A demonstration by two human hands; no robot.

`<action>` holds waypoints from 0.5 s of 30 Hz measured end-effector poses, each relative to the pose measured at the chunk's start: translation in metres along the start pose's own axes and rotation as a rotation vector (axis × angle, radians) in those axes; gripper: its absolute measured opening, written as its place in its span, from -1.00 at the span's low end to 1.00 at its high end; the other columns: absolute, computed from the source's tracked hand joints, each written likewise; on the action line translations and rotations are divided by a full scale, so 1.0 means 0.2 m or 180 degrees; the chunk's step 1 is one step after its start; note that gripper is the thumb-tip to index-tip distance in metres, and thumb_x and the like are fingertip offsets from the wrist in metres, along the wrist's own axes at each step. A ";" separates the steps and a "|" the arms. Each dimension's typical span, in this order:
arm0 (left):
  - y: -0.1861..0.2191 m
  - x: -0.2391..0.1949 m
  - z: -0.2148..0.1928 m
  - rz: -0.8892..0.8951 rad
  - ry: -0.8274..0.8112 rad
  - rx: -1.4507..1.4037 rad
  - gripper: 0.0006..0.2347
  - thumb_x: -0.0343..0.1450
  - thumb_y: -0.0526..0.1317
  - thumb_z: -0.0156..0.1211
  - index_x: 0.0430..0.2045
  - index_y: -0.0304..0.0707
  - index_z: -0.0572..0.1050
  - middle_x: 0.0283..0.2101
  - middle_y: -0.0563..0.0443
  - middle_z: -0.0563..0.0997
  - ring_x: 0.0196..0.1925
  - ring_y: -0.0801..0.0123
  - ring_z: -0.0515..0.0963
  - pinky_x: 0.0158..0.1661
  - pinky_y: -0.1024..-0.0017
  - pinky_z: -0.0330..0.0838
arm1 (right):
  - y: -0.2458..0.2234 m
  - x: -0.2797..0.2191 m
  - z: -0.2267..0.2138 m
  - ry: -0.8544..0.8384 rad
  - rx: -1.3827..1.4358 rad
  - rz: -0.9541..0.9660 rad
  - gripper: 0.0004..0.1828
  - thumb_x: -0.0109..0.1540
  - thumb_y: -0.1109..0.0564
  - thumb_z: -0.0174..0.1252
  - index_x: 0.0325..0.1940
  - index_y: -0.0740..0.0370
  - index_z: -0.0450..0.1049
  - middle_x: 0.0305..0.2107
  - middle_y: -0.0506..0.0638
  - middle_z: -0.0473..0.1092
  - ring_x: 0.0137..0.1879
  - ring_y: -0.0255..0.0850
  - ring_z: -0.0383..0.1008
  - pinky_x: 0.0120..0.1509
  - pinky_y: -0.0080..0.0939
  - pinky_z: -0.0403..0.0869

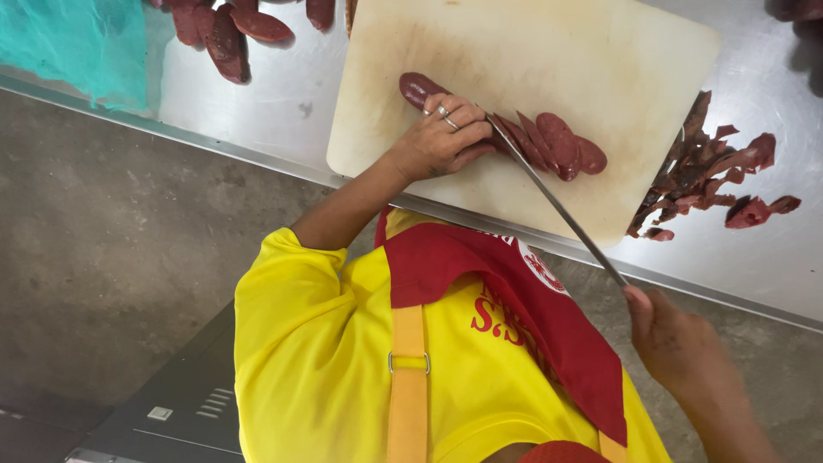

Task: The person slices sausages on a white cutting board using a long kitchen knife and places the sliced pieces on a pile on the metal table.

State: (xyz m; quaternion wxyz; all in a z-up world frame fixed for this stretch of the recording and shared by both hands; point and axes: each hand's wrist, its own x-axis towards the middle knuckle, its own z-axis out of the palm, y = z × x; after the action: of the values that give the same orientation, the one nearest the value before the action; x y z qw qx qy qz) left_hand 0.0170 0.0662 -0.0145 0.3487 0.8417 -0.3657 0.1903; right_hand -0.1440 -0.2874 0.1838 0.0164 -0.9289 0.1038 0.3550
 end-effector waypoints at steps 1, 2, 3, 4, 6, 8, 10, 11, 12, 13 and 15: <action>0.00 0.00 0.00 -0.0016 0.0009 -0.0062 -0.75 0.40 -0.16 0.46 -0.15 -0.10 0.51 -0.06 0.08 0.48 0.02 0.22 0.46 0.00 0.20 0.27 | -0.01 0.04 0.05 0.0131 0.0235 -0.0268 -0.51 0.44 -0.18 -0.13 -0.21 0.23 0.51 -0.63 0.37 0.45 -0.43 0.36 0.54 -0.27 0.30 0.46; 0.00 -0.01 0.00 -0.0033 0.0018 -0.0125 -0.74 0.38 -0.16 0.46 -0.15 -0.10 0.50 -0.06 0.07 0.49 0.02 0.21 0.47 0.00 0.20 0.28 | -0.04 0.12 0.11 0.0267 0.0473 -0.0533 -0.52 0.44 -0.15 -0.11 -0.23 0.27 0.50 -0.60 0.38 0.44 -0.41 0.38 0.52 -0.29 0.30 0.45; 0.01 -0.01 0.00 -0.0037 0.0011 -0.0135 -0.74 0.38 -0.16 0.46 -0.15 -0.10 0.50 -0.06 0.07 0.49 0.02 0.21 0.47 0.00 0.20 0.28 | -0.13 0.25 0.19 0.0634 0.0250 -0.0834 -0.51 0.48 -0.13 -0.11 -0.25 0.30 0.50 -0.54 0.39 0.45 -0.34 0.40 0.51 -0.21 0.30 0.47; 0.01 -0.01 0.00 -0.0042 -0.0041 -0.0179 -0.75 0.40 -0.17 0.46 -0.16 -0.10 0.50 -0.07 0.08 0.48 0.02 0.21 0.46 0.00 0.20 0.28 | -0.22 0.38 0.24 0.0520 0.0536 -0.0721 -0.54 0.46 -0.08 -0.08 -0.22 0.34 0.50 -0.54 0.45 0.44 -0.33 0.48 0.45 -0.23 0.40 0.41; 0.00 0.01 -0.02 -0.0009 -0.0079 -0.0193 -0.77 0.42 -0.18 0.46 -0.17 -0.10 0.49 -0.08 0.09 0.48 0.01 0.21 0.46 0.00 0.20 0.28 | -0.44 0.59 0.31 0.0624 0.0874 -0.0901 -0.53 0.45 -0.12 -0.14 -0.12 0.34 0.46 -0.46 0.47 0.45 -0.26 0.43 0.51 -0.11 0.33 0.47; 0.02 0.00 -0.03 0.0023 -0.0059 -0.0239 -0.77 0.41 -0.19 0.45 -0.17 -0.11 0.50 -0.08 0.06 0.49 0.01 0.20 0.46 -0.01 0.19 0.27 | -0.61 0.70 0.29 0.0849 0.0838 -0.0982 -0.40 0.51 -0.22 -0.18 -0.23 0.31 0.50 -0.38 0.46 0.46 -0.16 0.42 0.51 0.00 0.31 0.47; 0.02 -0.01 -0.07 0.0053 -0.0048 -0.0130 -0.77 0.41 -0.20 0.44 -0.16 -0.11 0.50 -0.07 0.05 0.49 0.03 0.20 0.47 0.01 0.19 0.27 | -0.65 0.68 0.21 0.0682 0.0947 -0.1008 -0.41 0.50 -0.23 -0.21 -0.15 0.30 0.50 -0.41 0.46 0.45 -0.19 0.44 0.49 -0.06 0.34 0.45; 0.00 0.00 -0.08 0.0083 -0.0012 -0.0030 -0.77 0.41 -0.21 0.43 -0.14 -0.11 0.50 -0.06 0.04 0.49 0.05 0.21 0.47 0.03 0.20 0.28 | -0.65 0.66 0.14 0.0524 0.1032 -0.1030 -0.40 0.49 -0.24 -0.24 -0.07 0.30 0.50 -0.44 0.46 0.44 -0.22 0.47 0.47 -0.11 0.36 0.42; -0.02 -0.01 -0.11 0.0112 -0.0006 -0.0020 -0.77 0.41 -0.21 0.43 -0.14 -0.11 0.50 -0.06 0.04 0.49 0.04 0.21 0.47 0.03 0.20 0.28 | -0.61 0.60 0.09 0.0337 0.1024 -0.0825 -0.43 0.47 -0.24 -0.26 -0.01 0.25 0.48 -0.46 0.46 0.45 -0.25 0.47 0.48 -0.12 0.36 0.42; -0.03 -0.03 -0.14 0.0029 0.0037 0.0002 -0.77 0.41 -0.20 0.44 -0.16 -0.11 0.50 -0.05 0.04 0.49 0.04 0.19 0.47 0.01 0.20 0.27 | -0.55 0.51 0.05 0.0126 0.0995 -0.0619 -0.44 0.44 -0.24 -0.29 0.05 0.21 0.46 -0.48 0.45 0.45 -0.27 0.46 0.49 -0.13 0.35 0.42; -0.06 -0.06 -0.15 -0.0078 0.0085 0.0024 -0.77 0.42 -0.19 0.46 -0.17 -0.12 0.50 -0.05 0.04 0.49 0.03 0.18 0.48 -0.01 0.21 0.26 | -0.40 0.32 0.01 -0.0087 0.0786 -0.0041 -0.46 0.41 -0.26 -0.23 0.02 0.19 0.45 -0.45 0.42 0.47 -0.23 0.46 0.48 -0.14 0.36 0.41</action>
State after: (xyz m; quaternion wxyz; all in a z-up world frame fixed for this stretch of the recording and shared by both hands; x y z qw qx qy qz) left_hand 0.0162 0.0986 -0.0062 0.3527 0.8448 -0.3500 0.1987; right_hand -0.0822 -0.2216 0.1373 0.1342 -0.9156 0.1405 0.3521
